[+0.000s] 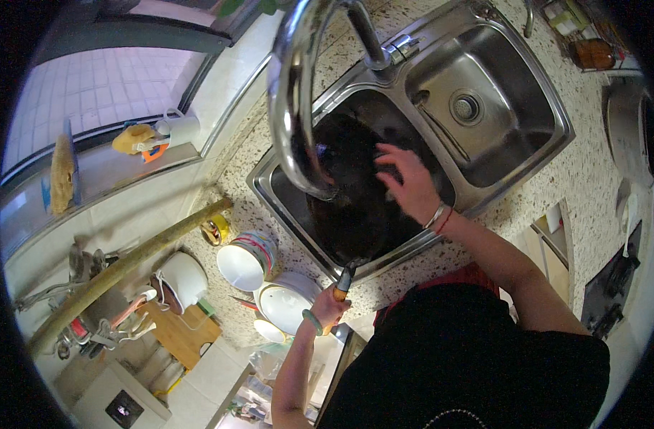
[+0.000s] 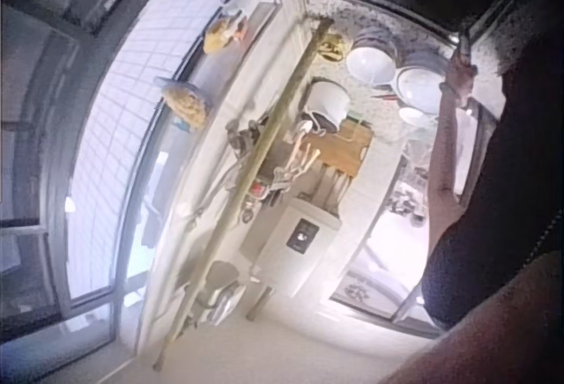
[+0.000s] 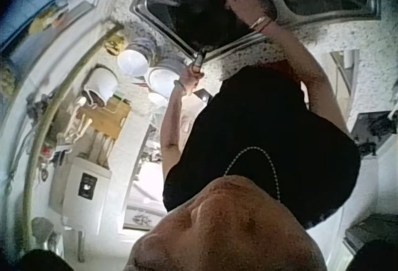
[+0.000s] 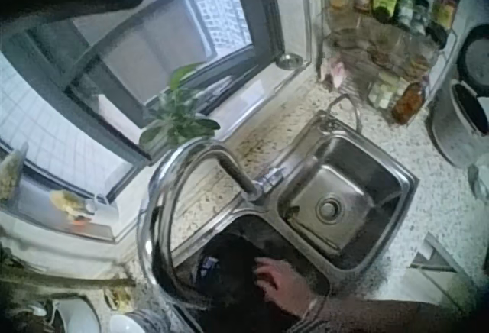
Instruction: The person scrubs a black wok with a sponge under running water in a kitchen sink. They rinse the wok thoroughly, then scrub the exterior surface with both hands. Finally, the person picks up a small white bowl from the counter.
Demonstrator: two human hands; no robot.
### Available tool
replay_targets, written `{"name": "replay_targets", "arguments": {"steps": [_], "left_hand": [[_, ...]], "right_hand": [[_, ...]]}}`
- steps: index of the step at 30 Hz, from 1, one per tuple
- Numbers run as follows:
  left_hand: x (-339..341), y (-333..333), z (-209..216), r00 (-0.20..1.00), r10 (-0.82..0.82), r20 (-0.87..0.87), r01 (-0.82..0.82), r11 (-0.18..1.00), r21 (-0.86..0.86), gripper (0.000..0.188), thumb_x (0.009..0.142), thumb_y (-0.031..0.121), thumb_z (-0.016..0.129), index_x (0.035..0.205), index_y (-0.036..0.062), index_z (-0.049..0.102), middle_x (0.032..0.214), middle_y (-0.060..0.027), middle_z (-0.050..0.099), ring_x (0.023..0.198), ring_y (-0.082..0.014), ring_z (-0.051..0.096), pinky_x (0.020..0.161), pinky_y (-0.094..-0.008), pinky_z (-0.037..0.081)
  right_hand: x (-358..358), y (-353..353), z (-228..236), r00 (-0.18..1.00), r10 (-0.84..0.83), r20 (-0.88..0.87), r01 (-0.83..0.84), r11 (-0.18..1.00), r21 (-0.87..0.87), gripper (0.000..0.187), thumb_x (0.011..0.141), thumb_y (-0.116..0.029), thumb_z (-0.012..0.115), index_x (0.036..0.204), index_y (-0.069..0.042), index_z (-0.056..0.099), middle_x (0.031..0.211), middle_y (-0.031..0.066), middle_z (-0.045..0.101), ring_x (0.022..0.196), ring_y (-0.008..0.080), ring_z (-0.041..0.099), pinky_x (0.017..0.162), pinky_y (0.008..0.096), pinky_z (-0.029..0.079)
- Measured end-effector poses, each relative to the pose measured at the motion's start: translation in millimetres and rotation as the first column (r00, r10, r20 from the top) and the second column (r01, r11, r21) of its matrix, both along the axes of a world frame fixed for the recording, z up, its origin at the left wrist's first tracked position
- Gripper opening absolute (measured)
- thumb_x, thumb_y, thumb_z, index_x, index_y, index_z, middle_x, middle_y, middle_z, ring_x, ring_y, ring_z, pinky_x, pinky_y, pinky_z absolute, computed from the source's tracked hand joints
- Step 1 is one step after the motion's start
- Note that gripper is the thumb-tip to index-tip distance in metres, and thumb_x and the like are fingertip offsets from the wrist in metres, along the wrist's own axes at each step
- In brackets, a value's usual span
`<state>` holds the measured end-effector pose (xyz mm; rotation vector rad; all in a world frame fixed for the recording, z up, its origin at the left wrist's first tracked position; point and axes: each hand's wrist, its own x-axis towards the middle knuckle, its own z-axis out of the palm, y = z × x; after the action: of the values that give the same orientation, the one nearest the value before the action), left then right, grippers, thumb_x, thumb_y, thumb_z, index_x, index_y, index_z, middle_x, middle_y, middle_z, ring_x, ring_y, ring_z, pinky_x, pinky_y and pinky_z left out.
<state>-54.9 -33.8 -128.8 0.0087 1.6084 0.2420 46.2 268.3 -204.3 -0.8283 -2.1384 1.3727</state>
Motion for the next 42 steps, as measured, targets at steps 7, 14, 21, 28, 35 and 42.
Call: {"name": "replay_targets", "arguments": {"steps": [7, 14, 21, 28, 35, 42], "left_hand": [[-5.2, 4.2, 6.0, 0.999, 0.001, -0.054, -0.004, 0.999, -0.045, 0.032, 0.079, 0.004, 0.063, 0.107, 0.0024, 0.047, 0.055, -0.0017, 0.046, 0.04, -0.0113, 0.045, 0.036, -0.0278, 0.037], [-15.2, 12.1, 10.0, 0.999, -0.004, -0.045, 0.001, 0.999, -0.054, 0.02, 0.082, 0.009, 0.065, 0.089, 0.0044, 0.047, 0.052, -0.0019, 0.047, 0.038, -0.011, 0.044, 0.036, -0.0277, 0.037], [-8.9, 1.2, 4.0, 0.998, -0.051, -0.041, 0.046, 0.993, -0.109, 0.028, 0.08, 0.003, 0.061, 0.103, 0.0035, 0.047, 0.055, -0.0031, 0.048, 0.04, -0.0118, 0.045, 0.036, -0.0296, 0.038], [-16.8, 9.3, 8.1, 0.987, -0.145, -0.068, 0.139, 0.987, -0.083, 0.02, 0.084, 0.009, 0.061, 0.097, 0.0043, 0.047, 0.052, -0.0026, 0.047, 0.04, -0.0125, 0.047, 0.038, -0.0286, 0.04], [-14.3, -4.7, 1.3, 0.999, -0.031, -0.032, 0.029, 0.998, -0.058, 0.024, 0.081, 0.004, 0.061, 0.102, 0.0029, 0.048, 0.054, -0.0029, 0.047, 0.038, -0.0137, 0.046, 0.036, -0.0298, 0.038], [-15.4, -11.5, -4.4, 0.996, -0.063, -0.059, 0.061, 0.997, -0.045, 0.017, 0.081, 0.007, 0.063, 0.091, 0.0051, 0.049, 0.052, -0.0018, 0.046, 0.039, -0.0119, 0.045, 0.036, -0.0284, 0.039]], "right_hand": [[-58.7, -37.8, 15.6, 0.982, 0.178, 0.06, -0.187, 0.9, 0.394, 0.044, 0.083, -0.023, 0.058, 0.123, -0.007, 0.049, 0.134, 0.0116, 0.044, 0.128, 0.0287, 0.037, 0.105, 0.0458, 0.029], [-65.8, 18.9, -108.1, 0.976, -0.071, 0.207, 0.116, 0.97, -0.214, 0.036, 0.095, -0.018, 0.036, 0.121, 0.001, 0.052, 0.129, 0.0189, 0.05, 0.119, 0.0337, 0.047, 0.103, 0.0377, 0.036], [-34.5, -66.3, 31.5, 0.961, 0.26, 0.095, -0.273, 0.946, 0.173, 0.043, 0.088, -0.017, 0.048, 0.13, -0.006, 0.046, 0.141, 0.01, 0.039, 0.133, 0.0305, 0.032, 0.109, 0.0488, 0.024], [-77.0, -1.4, -22.5, 0.999, -0.013, 0.03, 0.016, 0.996, -0.085, 0.036, 0.09, -0.018, 0.044, 0.124, -0.007, 0.052, 0.13, 0.0138, 0.05, 0.118, 0.0332, 0.048, 0.101, 0.0396, 0.036], [-65.6, -31.3, -35.2, 0.995, -0.092, -0.049, 0.091, 0.996, -0.013, 0.042, 0.091, -0.012, 0.04, 0.129, 0.005, 0.042, 0.134, 0.0231, 0.042, 0.128, 0.0381, 0.035, 0.109, 0.041, 0.026], [-66.4, -39.9, 3.6, 0.995, 0.094, 0.044, -0.103, 0.944, 0.312, 0.039, 0.087, -0.014, 0.044, 0.124, -0.003, 0.049, 0.137, 0.0142, 0.043, 0.13, 0.0319, 0.036, 0.109, 0.0453, 0.025]]}}
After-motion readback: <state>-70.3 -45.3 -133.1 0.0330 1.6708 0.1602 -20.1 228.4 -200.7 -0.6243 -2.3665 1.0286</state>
